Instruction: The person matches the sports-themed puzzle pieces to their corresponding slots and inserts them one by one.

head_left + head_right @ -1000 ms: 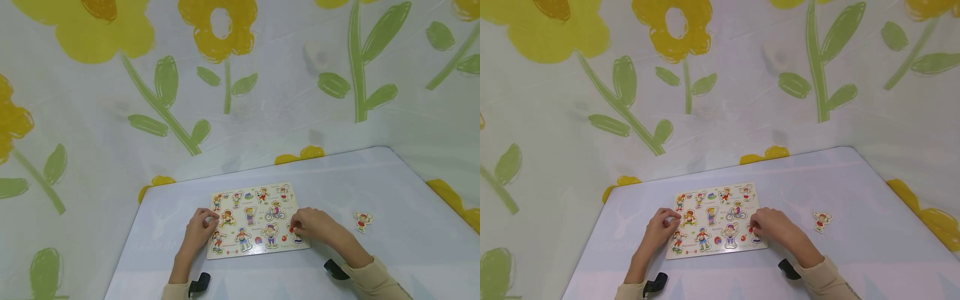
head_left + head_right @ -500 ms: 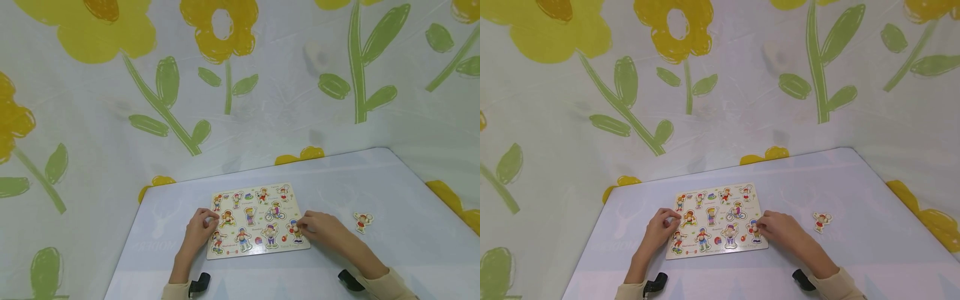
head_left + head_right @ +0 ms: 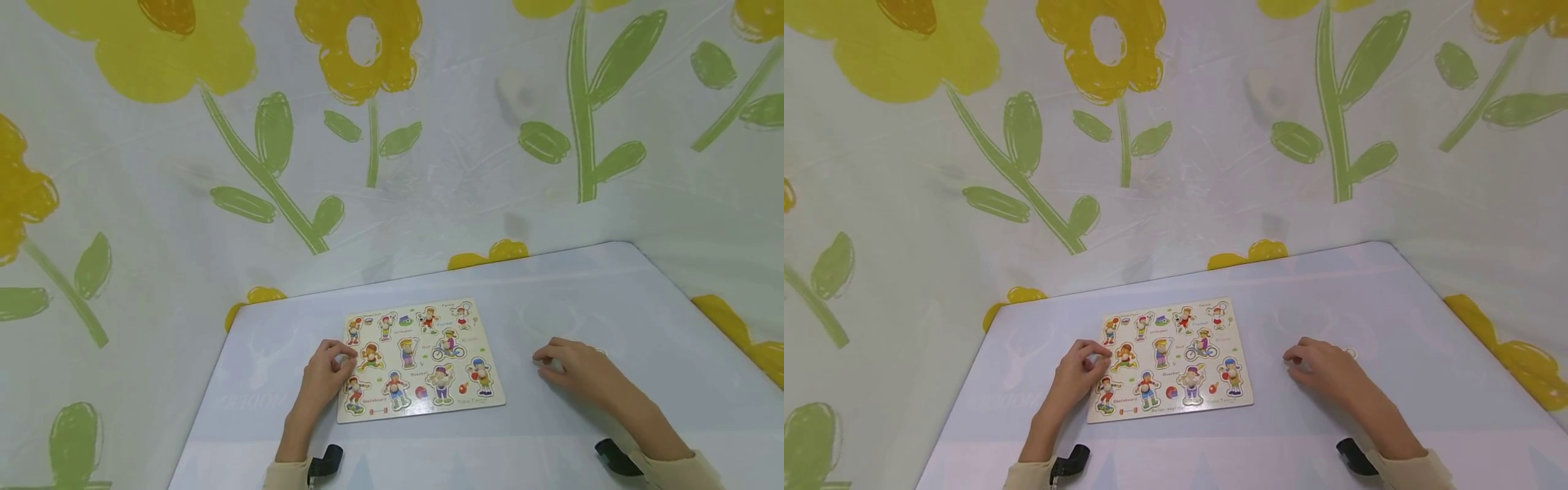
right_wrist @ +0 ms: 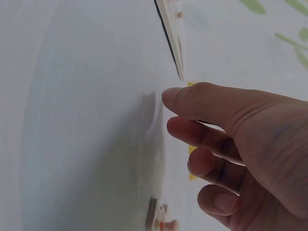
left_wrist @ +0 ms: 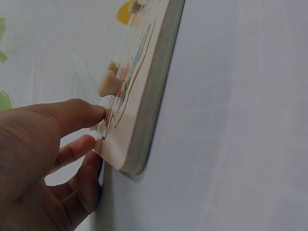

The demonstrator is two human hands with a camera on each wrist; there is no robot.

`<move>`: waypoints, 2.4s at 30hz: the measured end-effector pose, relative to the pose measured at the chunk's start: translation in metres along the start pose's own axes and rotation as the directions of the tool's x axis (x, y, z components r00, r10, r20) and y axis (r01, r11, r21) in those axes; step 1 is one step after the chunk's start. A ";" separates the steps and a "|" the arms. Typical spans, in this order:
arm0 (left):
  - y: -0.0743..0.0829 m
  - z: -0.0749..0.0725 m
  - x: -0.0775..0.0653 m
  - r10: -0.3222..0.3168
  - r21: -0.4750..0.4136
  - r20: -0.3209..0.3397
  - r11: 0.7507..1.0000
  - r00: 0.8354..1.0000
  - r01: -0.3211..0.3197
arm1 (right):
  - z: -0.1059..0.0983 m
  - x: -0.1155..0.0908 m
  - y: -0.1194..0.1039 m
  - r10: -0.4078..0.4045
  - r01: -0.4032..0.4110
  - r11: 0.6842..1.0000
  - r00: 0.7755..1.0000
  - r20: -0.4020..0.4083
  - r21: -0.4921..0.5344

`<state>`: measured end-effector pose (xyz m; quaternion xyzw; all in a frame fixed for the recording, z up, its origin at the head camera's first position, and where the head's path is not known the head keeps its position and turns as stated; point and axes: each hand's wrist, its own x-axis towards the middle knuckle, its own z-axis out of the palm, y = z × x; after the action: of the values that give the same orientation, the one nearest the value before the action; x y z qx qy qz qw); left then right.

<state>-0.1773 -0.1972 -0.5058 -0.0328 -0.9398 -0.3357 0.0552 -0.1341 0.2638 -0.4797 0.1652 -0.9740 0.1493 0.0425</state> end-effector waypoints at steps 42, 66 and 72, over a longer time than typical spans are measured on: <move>0.002 -0.002 -0.002 -0.013 -0.008 -0.001 1.000 1.000 0.013 | -0.036 -0.017 0.060 0.178 -0.199 0.975 0.966 0.187 0.101; 0.003 -0.002 -0.002 -0.016 -0.022 0.002 1.000 1.000 0.016 | -0.027 -0.020 0.054 0.205 -0.214 0.973 0.974 0.100 0.082; 0.004 -0.002 -0.002 -0.010 -0.020 0.003 1.000 1.000 0.010 | -0.026 -0.017 0.054 0.226 -0.234 0.970 0.967 0.117 0.063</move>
<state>-0.1751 -0.1954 -0.5019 -0.0292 -0.9366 -0.3452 0.0520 -0.1347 0.3253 -0.4721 0.0605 -0.9810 0.1810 -0.0347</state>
